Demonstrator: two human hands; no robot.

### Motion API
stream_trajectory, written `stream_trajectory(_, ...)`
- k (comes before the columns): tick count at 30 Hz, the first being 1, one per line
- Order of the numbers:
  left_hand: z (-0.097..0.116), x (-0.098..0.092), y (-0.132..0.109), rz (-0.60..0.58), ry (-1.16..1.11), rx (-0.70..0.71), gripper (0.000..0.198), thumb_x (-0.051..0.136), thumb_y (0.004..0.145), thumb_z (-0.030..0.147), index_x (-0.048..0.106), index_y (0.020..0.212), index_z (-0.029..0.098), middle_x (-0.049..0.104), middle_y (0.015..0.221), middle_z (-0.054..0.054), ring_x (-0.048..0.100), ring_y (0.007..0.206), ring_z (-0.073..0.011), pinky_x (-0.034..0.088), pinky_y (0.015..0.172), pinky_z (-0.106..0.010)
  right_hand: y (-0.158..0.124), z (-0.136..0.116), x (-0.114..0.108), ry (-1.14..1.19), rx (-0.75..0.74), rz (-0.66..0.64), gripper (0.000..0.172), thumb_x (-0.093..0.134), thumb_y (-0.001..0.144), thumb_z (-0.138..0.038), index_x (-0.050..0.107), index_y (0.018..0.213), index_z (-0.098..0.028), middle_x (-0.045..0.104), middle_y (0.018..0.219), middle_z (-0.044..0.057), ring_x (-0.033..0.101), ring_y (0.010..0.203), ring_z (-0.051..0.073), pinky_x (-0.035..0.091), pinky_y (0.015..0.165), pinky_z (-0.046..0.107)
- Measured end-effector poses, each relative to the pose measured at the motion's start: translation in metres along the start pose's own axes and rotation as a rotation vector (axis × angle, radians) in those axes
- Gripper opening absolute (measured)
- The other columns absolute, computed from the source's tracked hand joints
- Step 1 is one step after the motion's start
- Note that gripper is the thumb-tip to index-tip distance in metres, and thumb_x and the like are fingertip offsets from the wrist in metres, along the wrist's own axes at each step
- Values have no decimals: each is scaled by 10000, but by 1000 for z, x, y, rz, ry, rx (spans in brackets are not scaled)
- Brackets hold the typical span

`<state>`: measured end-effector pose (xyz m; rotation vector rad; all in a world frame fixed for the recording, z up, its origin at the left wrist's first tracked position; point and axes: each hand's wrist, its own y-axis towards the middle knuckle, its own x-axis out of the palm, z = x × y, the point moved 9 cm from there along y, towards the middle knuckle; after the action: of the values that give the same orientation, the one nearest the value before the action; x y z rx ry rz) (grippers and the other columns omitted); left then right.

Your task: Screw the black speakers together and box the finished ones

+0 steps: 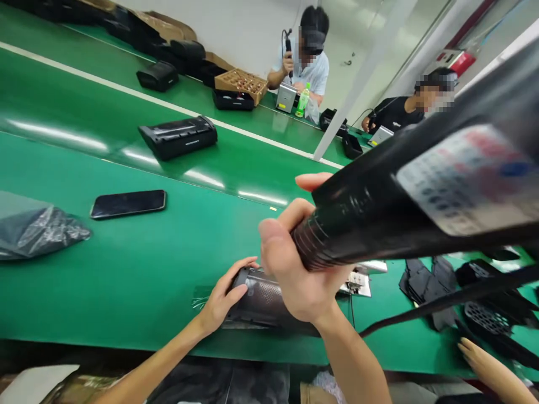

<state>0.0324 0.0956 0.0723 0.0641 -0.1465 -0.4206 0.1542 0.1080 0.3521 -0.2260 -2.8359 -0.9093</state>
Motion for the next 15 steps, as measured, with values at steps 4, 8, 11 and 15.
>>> stream_trajectory(4,1,5,0,-1,-34,20,546,620,1069,535,643,1515,221,695,1471,-131,650,1373,-347,469,1226,-474,5,18,9,-10,16,-5,317,763,971,-167,620,1206,-323,553,672,-143,496,378,76,491,398,231)
stream_trajectory(8,5,6,0,4,-39,43,539,626,1071,543,643,1505,225,689,1473,-135,660,1366,-342,459,1236,-481,7,23,10,-25,32,-3,321,765,959,-152,610,1201,-293,560,663,-147,527,391,77,503,411,226)
stream_trajectory(11,7,7,0,-2,-35,48,527,618,1076,542,642,1500,230,693,1458,-131,659,1364,-338,463,1226,-476,6,25,11,-13,30,-6,322,763,960,-138,629,1208,-293,565,673,-139,533,399,77,505,415,230)
stream_trajectory(15,7,7,0,-1,-32,56,512,614,1084,531,642,1499,232,698,1447,-132,644,1375,-338,446,1231,-481,0,32,14,-30,36,-50,317,760,997,-169,636,1248,-319,556,685,-136,524,408,75,500,430,233)
